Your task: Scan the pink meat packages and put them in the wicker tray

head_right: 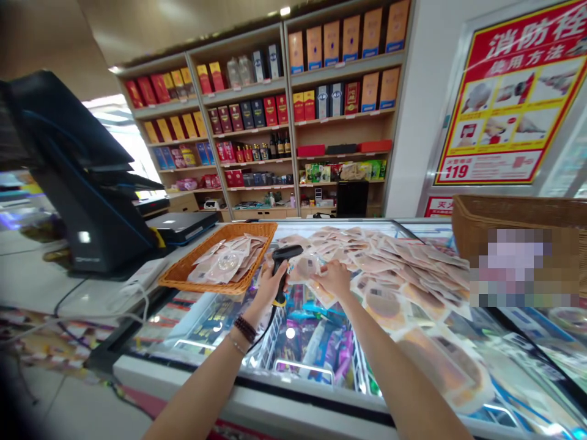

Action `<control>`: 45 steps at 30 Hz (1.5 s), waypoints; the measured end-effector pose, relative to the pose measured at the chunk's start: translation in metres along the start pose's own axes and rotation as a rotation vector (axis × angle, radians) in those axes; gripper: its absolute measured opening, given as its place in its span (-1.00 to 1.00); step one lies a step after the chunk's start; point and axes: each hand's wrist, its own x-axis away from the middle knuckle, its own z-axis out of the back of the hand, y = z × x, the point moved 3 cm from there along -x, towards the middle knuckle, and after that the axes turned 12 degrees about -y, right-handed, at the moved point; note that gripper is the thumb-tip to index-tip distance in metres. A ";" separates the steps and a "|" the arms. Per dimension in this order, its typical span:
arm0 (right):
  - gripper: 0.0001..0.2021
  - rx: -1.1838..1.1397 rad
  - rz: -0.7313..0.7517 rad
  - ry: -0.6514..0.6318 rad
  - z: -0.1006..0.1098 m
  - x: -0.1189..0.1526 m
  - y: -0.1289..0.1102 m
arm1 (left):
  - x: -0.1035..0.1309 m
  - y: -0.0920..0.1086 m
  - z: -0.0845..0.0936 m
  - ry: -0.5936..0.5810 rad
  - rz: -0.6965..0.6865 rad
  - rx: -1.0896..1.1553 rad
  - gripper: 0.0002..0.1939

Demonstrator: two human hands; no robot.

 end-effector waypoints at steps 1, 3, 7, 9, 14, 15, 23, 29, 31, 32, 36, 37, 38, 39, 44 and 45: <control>-0.70 -0.029 0.013 0.035 -0.001 -0.001 0.001 | 0.000 0.000 0.001 0.011 -0.006 0.014 -0.25; -0.72 -0.121 0.046 0.119 -0.003 -0.001 0.004 | 0.000 0.001 0.003 0.018 -0.022 0.021 -0.25; -0.68 -0.387 0.055 0.246 -0.003 0.000 0.011 | 0.000 0.002 0.001 -0.007 -0.046 -0.013 -0.27; -0.65 -0.478 0.032 0.269 -0.001 0.002 0.013 | 0.001 0.003 -0.002 -0.039 -0.062 -0.021 -0.28; -0.56 -0.532 0.024 0.297 0.004 0.006 0.013 | 0.006 0.011 -0.011 -0.143 -0.078 -0.039 -0.28; -0.54 -0.539 0.025 0.307 0.005 0.007 0.012 | 0.006 0.012 -0.012 -0.158 -0.077 -0.044 -0.29; -0.46 -0.563 0.024 0.348 0.008 0.013 0.006 | 0.010 0.016 -0.018 -0.214 -0.085 -0.082 -0.35; -0.45 -0.540 0.027 0.364 0.009 0.015 0.005 | 0.009 0.012 -0.019 -0.213 -0.065 -0.079 -0.38; -0.45 -0.538 0.027 0.370 0.010 0.016 0.004 | 0.009 0.012 -0.018 -0.223 -0.066 -0.080 -0.38; -0.45 -0.538 0.023 0.371 0.010 0.017 0.004 | 0.009 0.012 -0.018 -0.223 -0.069 -0.080 -0.38; -0.46 -0.533 0.000 0.368 0.014 0.018 0.001 | 0.010 0.014 -0.017 -0.198 -0.099 -0.076 -0.36; -0.46 -0.535 -0.006 0.366 0.016 0.017 0.001 | 0.010 0.014 -0.017 -0.185 -0.105 -0.074 -0.35; -0.46 -0.542 -0.013 0.363 0.017 0.017 0.001 | 0.009 0.015 -0.016 -0.168 -0.111 -0.069 -0.34; -0.46 -0.555 -0.019 0.360 0.018 0.016 0.001 | 0.009 0.016 -0.015 -0.149 -0.115 -0.062 -0.33; -0.42 -0.679 -0.026 0.410 0.018 0.003 0.004 | 0.005 0.031 0.002 -0.062 -0.147 -0.015 -0.29; -0.42 -0.710 -0.027 0.410 0.016 -0.003 0.003 | 0.004 0.037 0.008 -0.037 -0.160 -0.017 -0.29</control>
